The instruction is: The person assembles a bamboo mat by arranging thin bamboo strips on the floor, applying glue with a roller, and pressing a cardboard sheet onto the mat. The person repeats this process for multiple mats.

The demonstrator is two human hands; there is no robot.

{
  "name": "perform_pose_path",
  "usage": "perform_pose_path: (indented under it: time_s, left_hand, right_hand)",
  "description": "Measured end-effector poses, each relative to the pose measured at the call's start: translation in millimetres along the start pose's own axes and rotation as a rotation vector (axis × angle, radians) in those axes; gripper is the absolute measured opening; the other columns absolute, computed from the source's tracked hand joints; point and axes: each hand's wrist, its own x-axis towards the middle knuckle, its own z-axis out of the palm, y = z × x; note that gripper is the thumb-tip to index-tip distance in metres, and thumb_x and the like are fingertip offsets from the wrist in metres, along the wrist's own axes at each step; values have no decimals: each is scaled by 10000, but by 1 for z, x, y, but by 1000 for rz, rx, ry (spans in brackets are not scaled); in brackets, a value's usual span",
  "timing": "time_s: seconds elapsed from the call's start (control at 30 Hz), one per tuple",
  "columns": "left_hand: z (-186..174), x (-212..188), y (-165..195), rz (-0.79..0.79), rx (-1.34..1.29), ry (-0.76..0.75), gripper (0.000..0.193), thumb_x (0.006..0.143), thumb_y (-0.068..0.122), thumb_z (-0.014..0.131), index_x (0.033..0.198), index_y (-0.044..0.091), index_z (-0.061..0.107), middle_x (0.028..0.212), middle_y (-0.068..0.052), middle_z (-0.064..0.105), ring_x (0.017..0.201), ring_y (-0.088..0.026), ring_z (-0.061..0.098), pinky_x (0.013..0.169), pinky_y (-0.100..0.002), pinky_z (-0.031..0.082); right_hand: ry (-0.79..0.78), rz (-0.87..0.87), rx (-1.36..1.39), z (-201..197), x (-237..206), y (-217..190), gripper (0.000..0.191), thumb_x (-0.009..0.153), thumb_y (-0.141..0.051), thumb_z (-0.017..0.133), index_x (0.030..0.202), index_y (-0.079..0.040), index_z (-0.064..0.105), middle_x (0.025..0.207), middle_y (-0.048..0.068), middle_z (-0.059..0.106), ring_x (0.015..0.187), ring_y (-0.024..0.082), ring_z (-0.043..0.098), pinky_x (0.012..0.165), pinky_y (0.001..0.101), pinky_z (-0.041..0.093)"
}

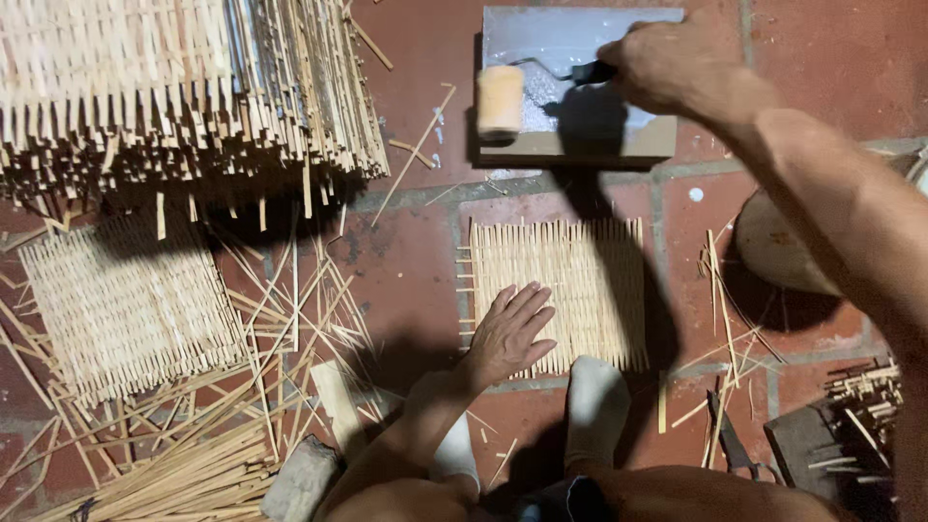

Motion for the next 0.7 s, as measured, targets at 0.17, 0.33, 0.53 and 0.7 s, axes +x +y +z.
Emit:
perform_pose_path:
  time_s: [0.17,0.33,0.53,0.7]
  left_hand:
    - [5,-3,1,13,3,12,578,903,392,729,1320,9,611,1507,-202,509,1466,-360,405,1206,-543,273]
    - [11,-3,3,24,23,16,553,914,384,722,1320,25,617,1511,-195,512,1464,-350,412,1201,-544,274]
    - [13,-2,-1,17,32,45,571,894,389,734,1315,21,619,1511,-195,508,1466,-348,407,1204,-540,278]
    - [12,-4,-7,5,-5,17,568,898,385,738,1305,9,615,1520,-189,495,1471,-344,408,1215,-537,279]
  right_hand:
    - [-95,151,27,41,-72,83,316,1053,-391,565,1321,-283,694,921,68,697,767,258,687,678,524,534]
    - [10,198,-458,89,-166,156,261,1098,-524,613,1296,-402,733,822,-69,717,792,139,676,943,523,393]
    - [-26,247,-175,86,-137,125,343,1021,-528,634,1318,-394,742,747,-8,740,713,216,688,902,528,417]
    - [-138,134,-63,36,-67,44,382,1074,-541,472,1360,-405,686,849,33,664,739,189,685,837,450,465]
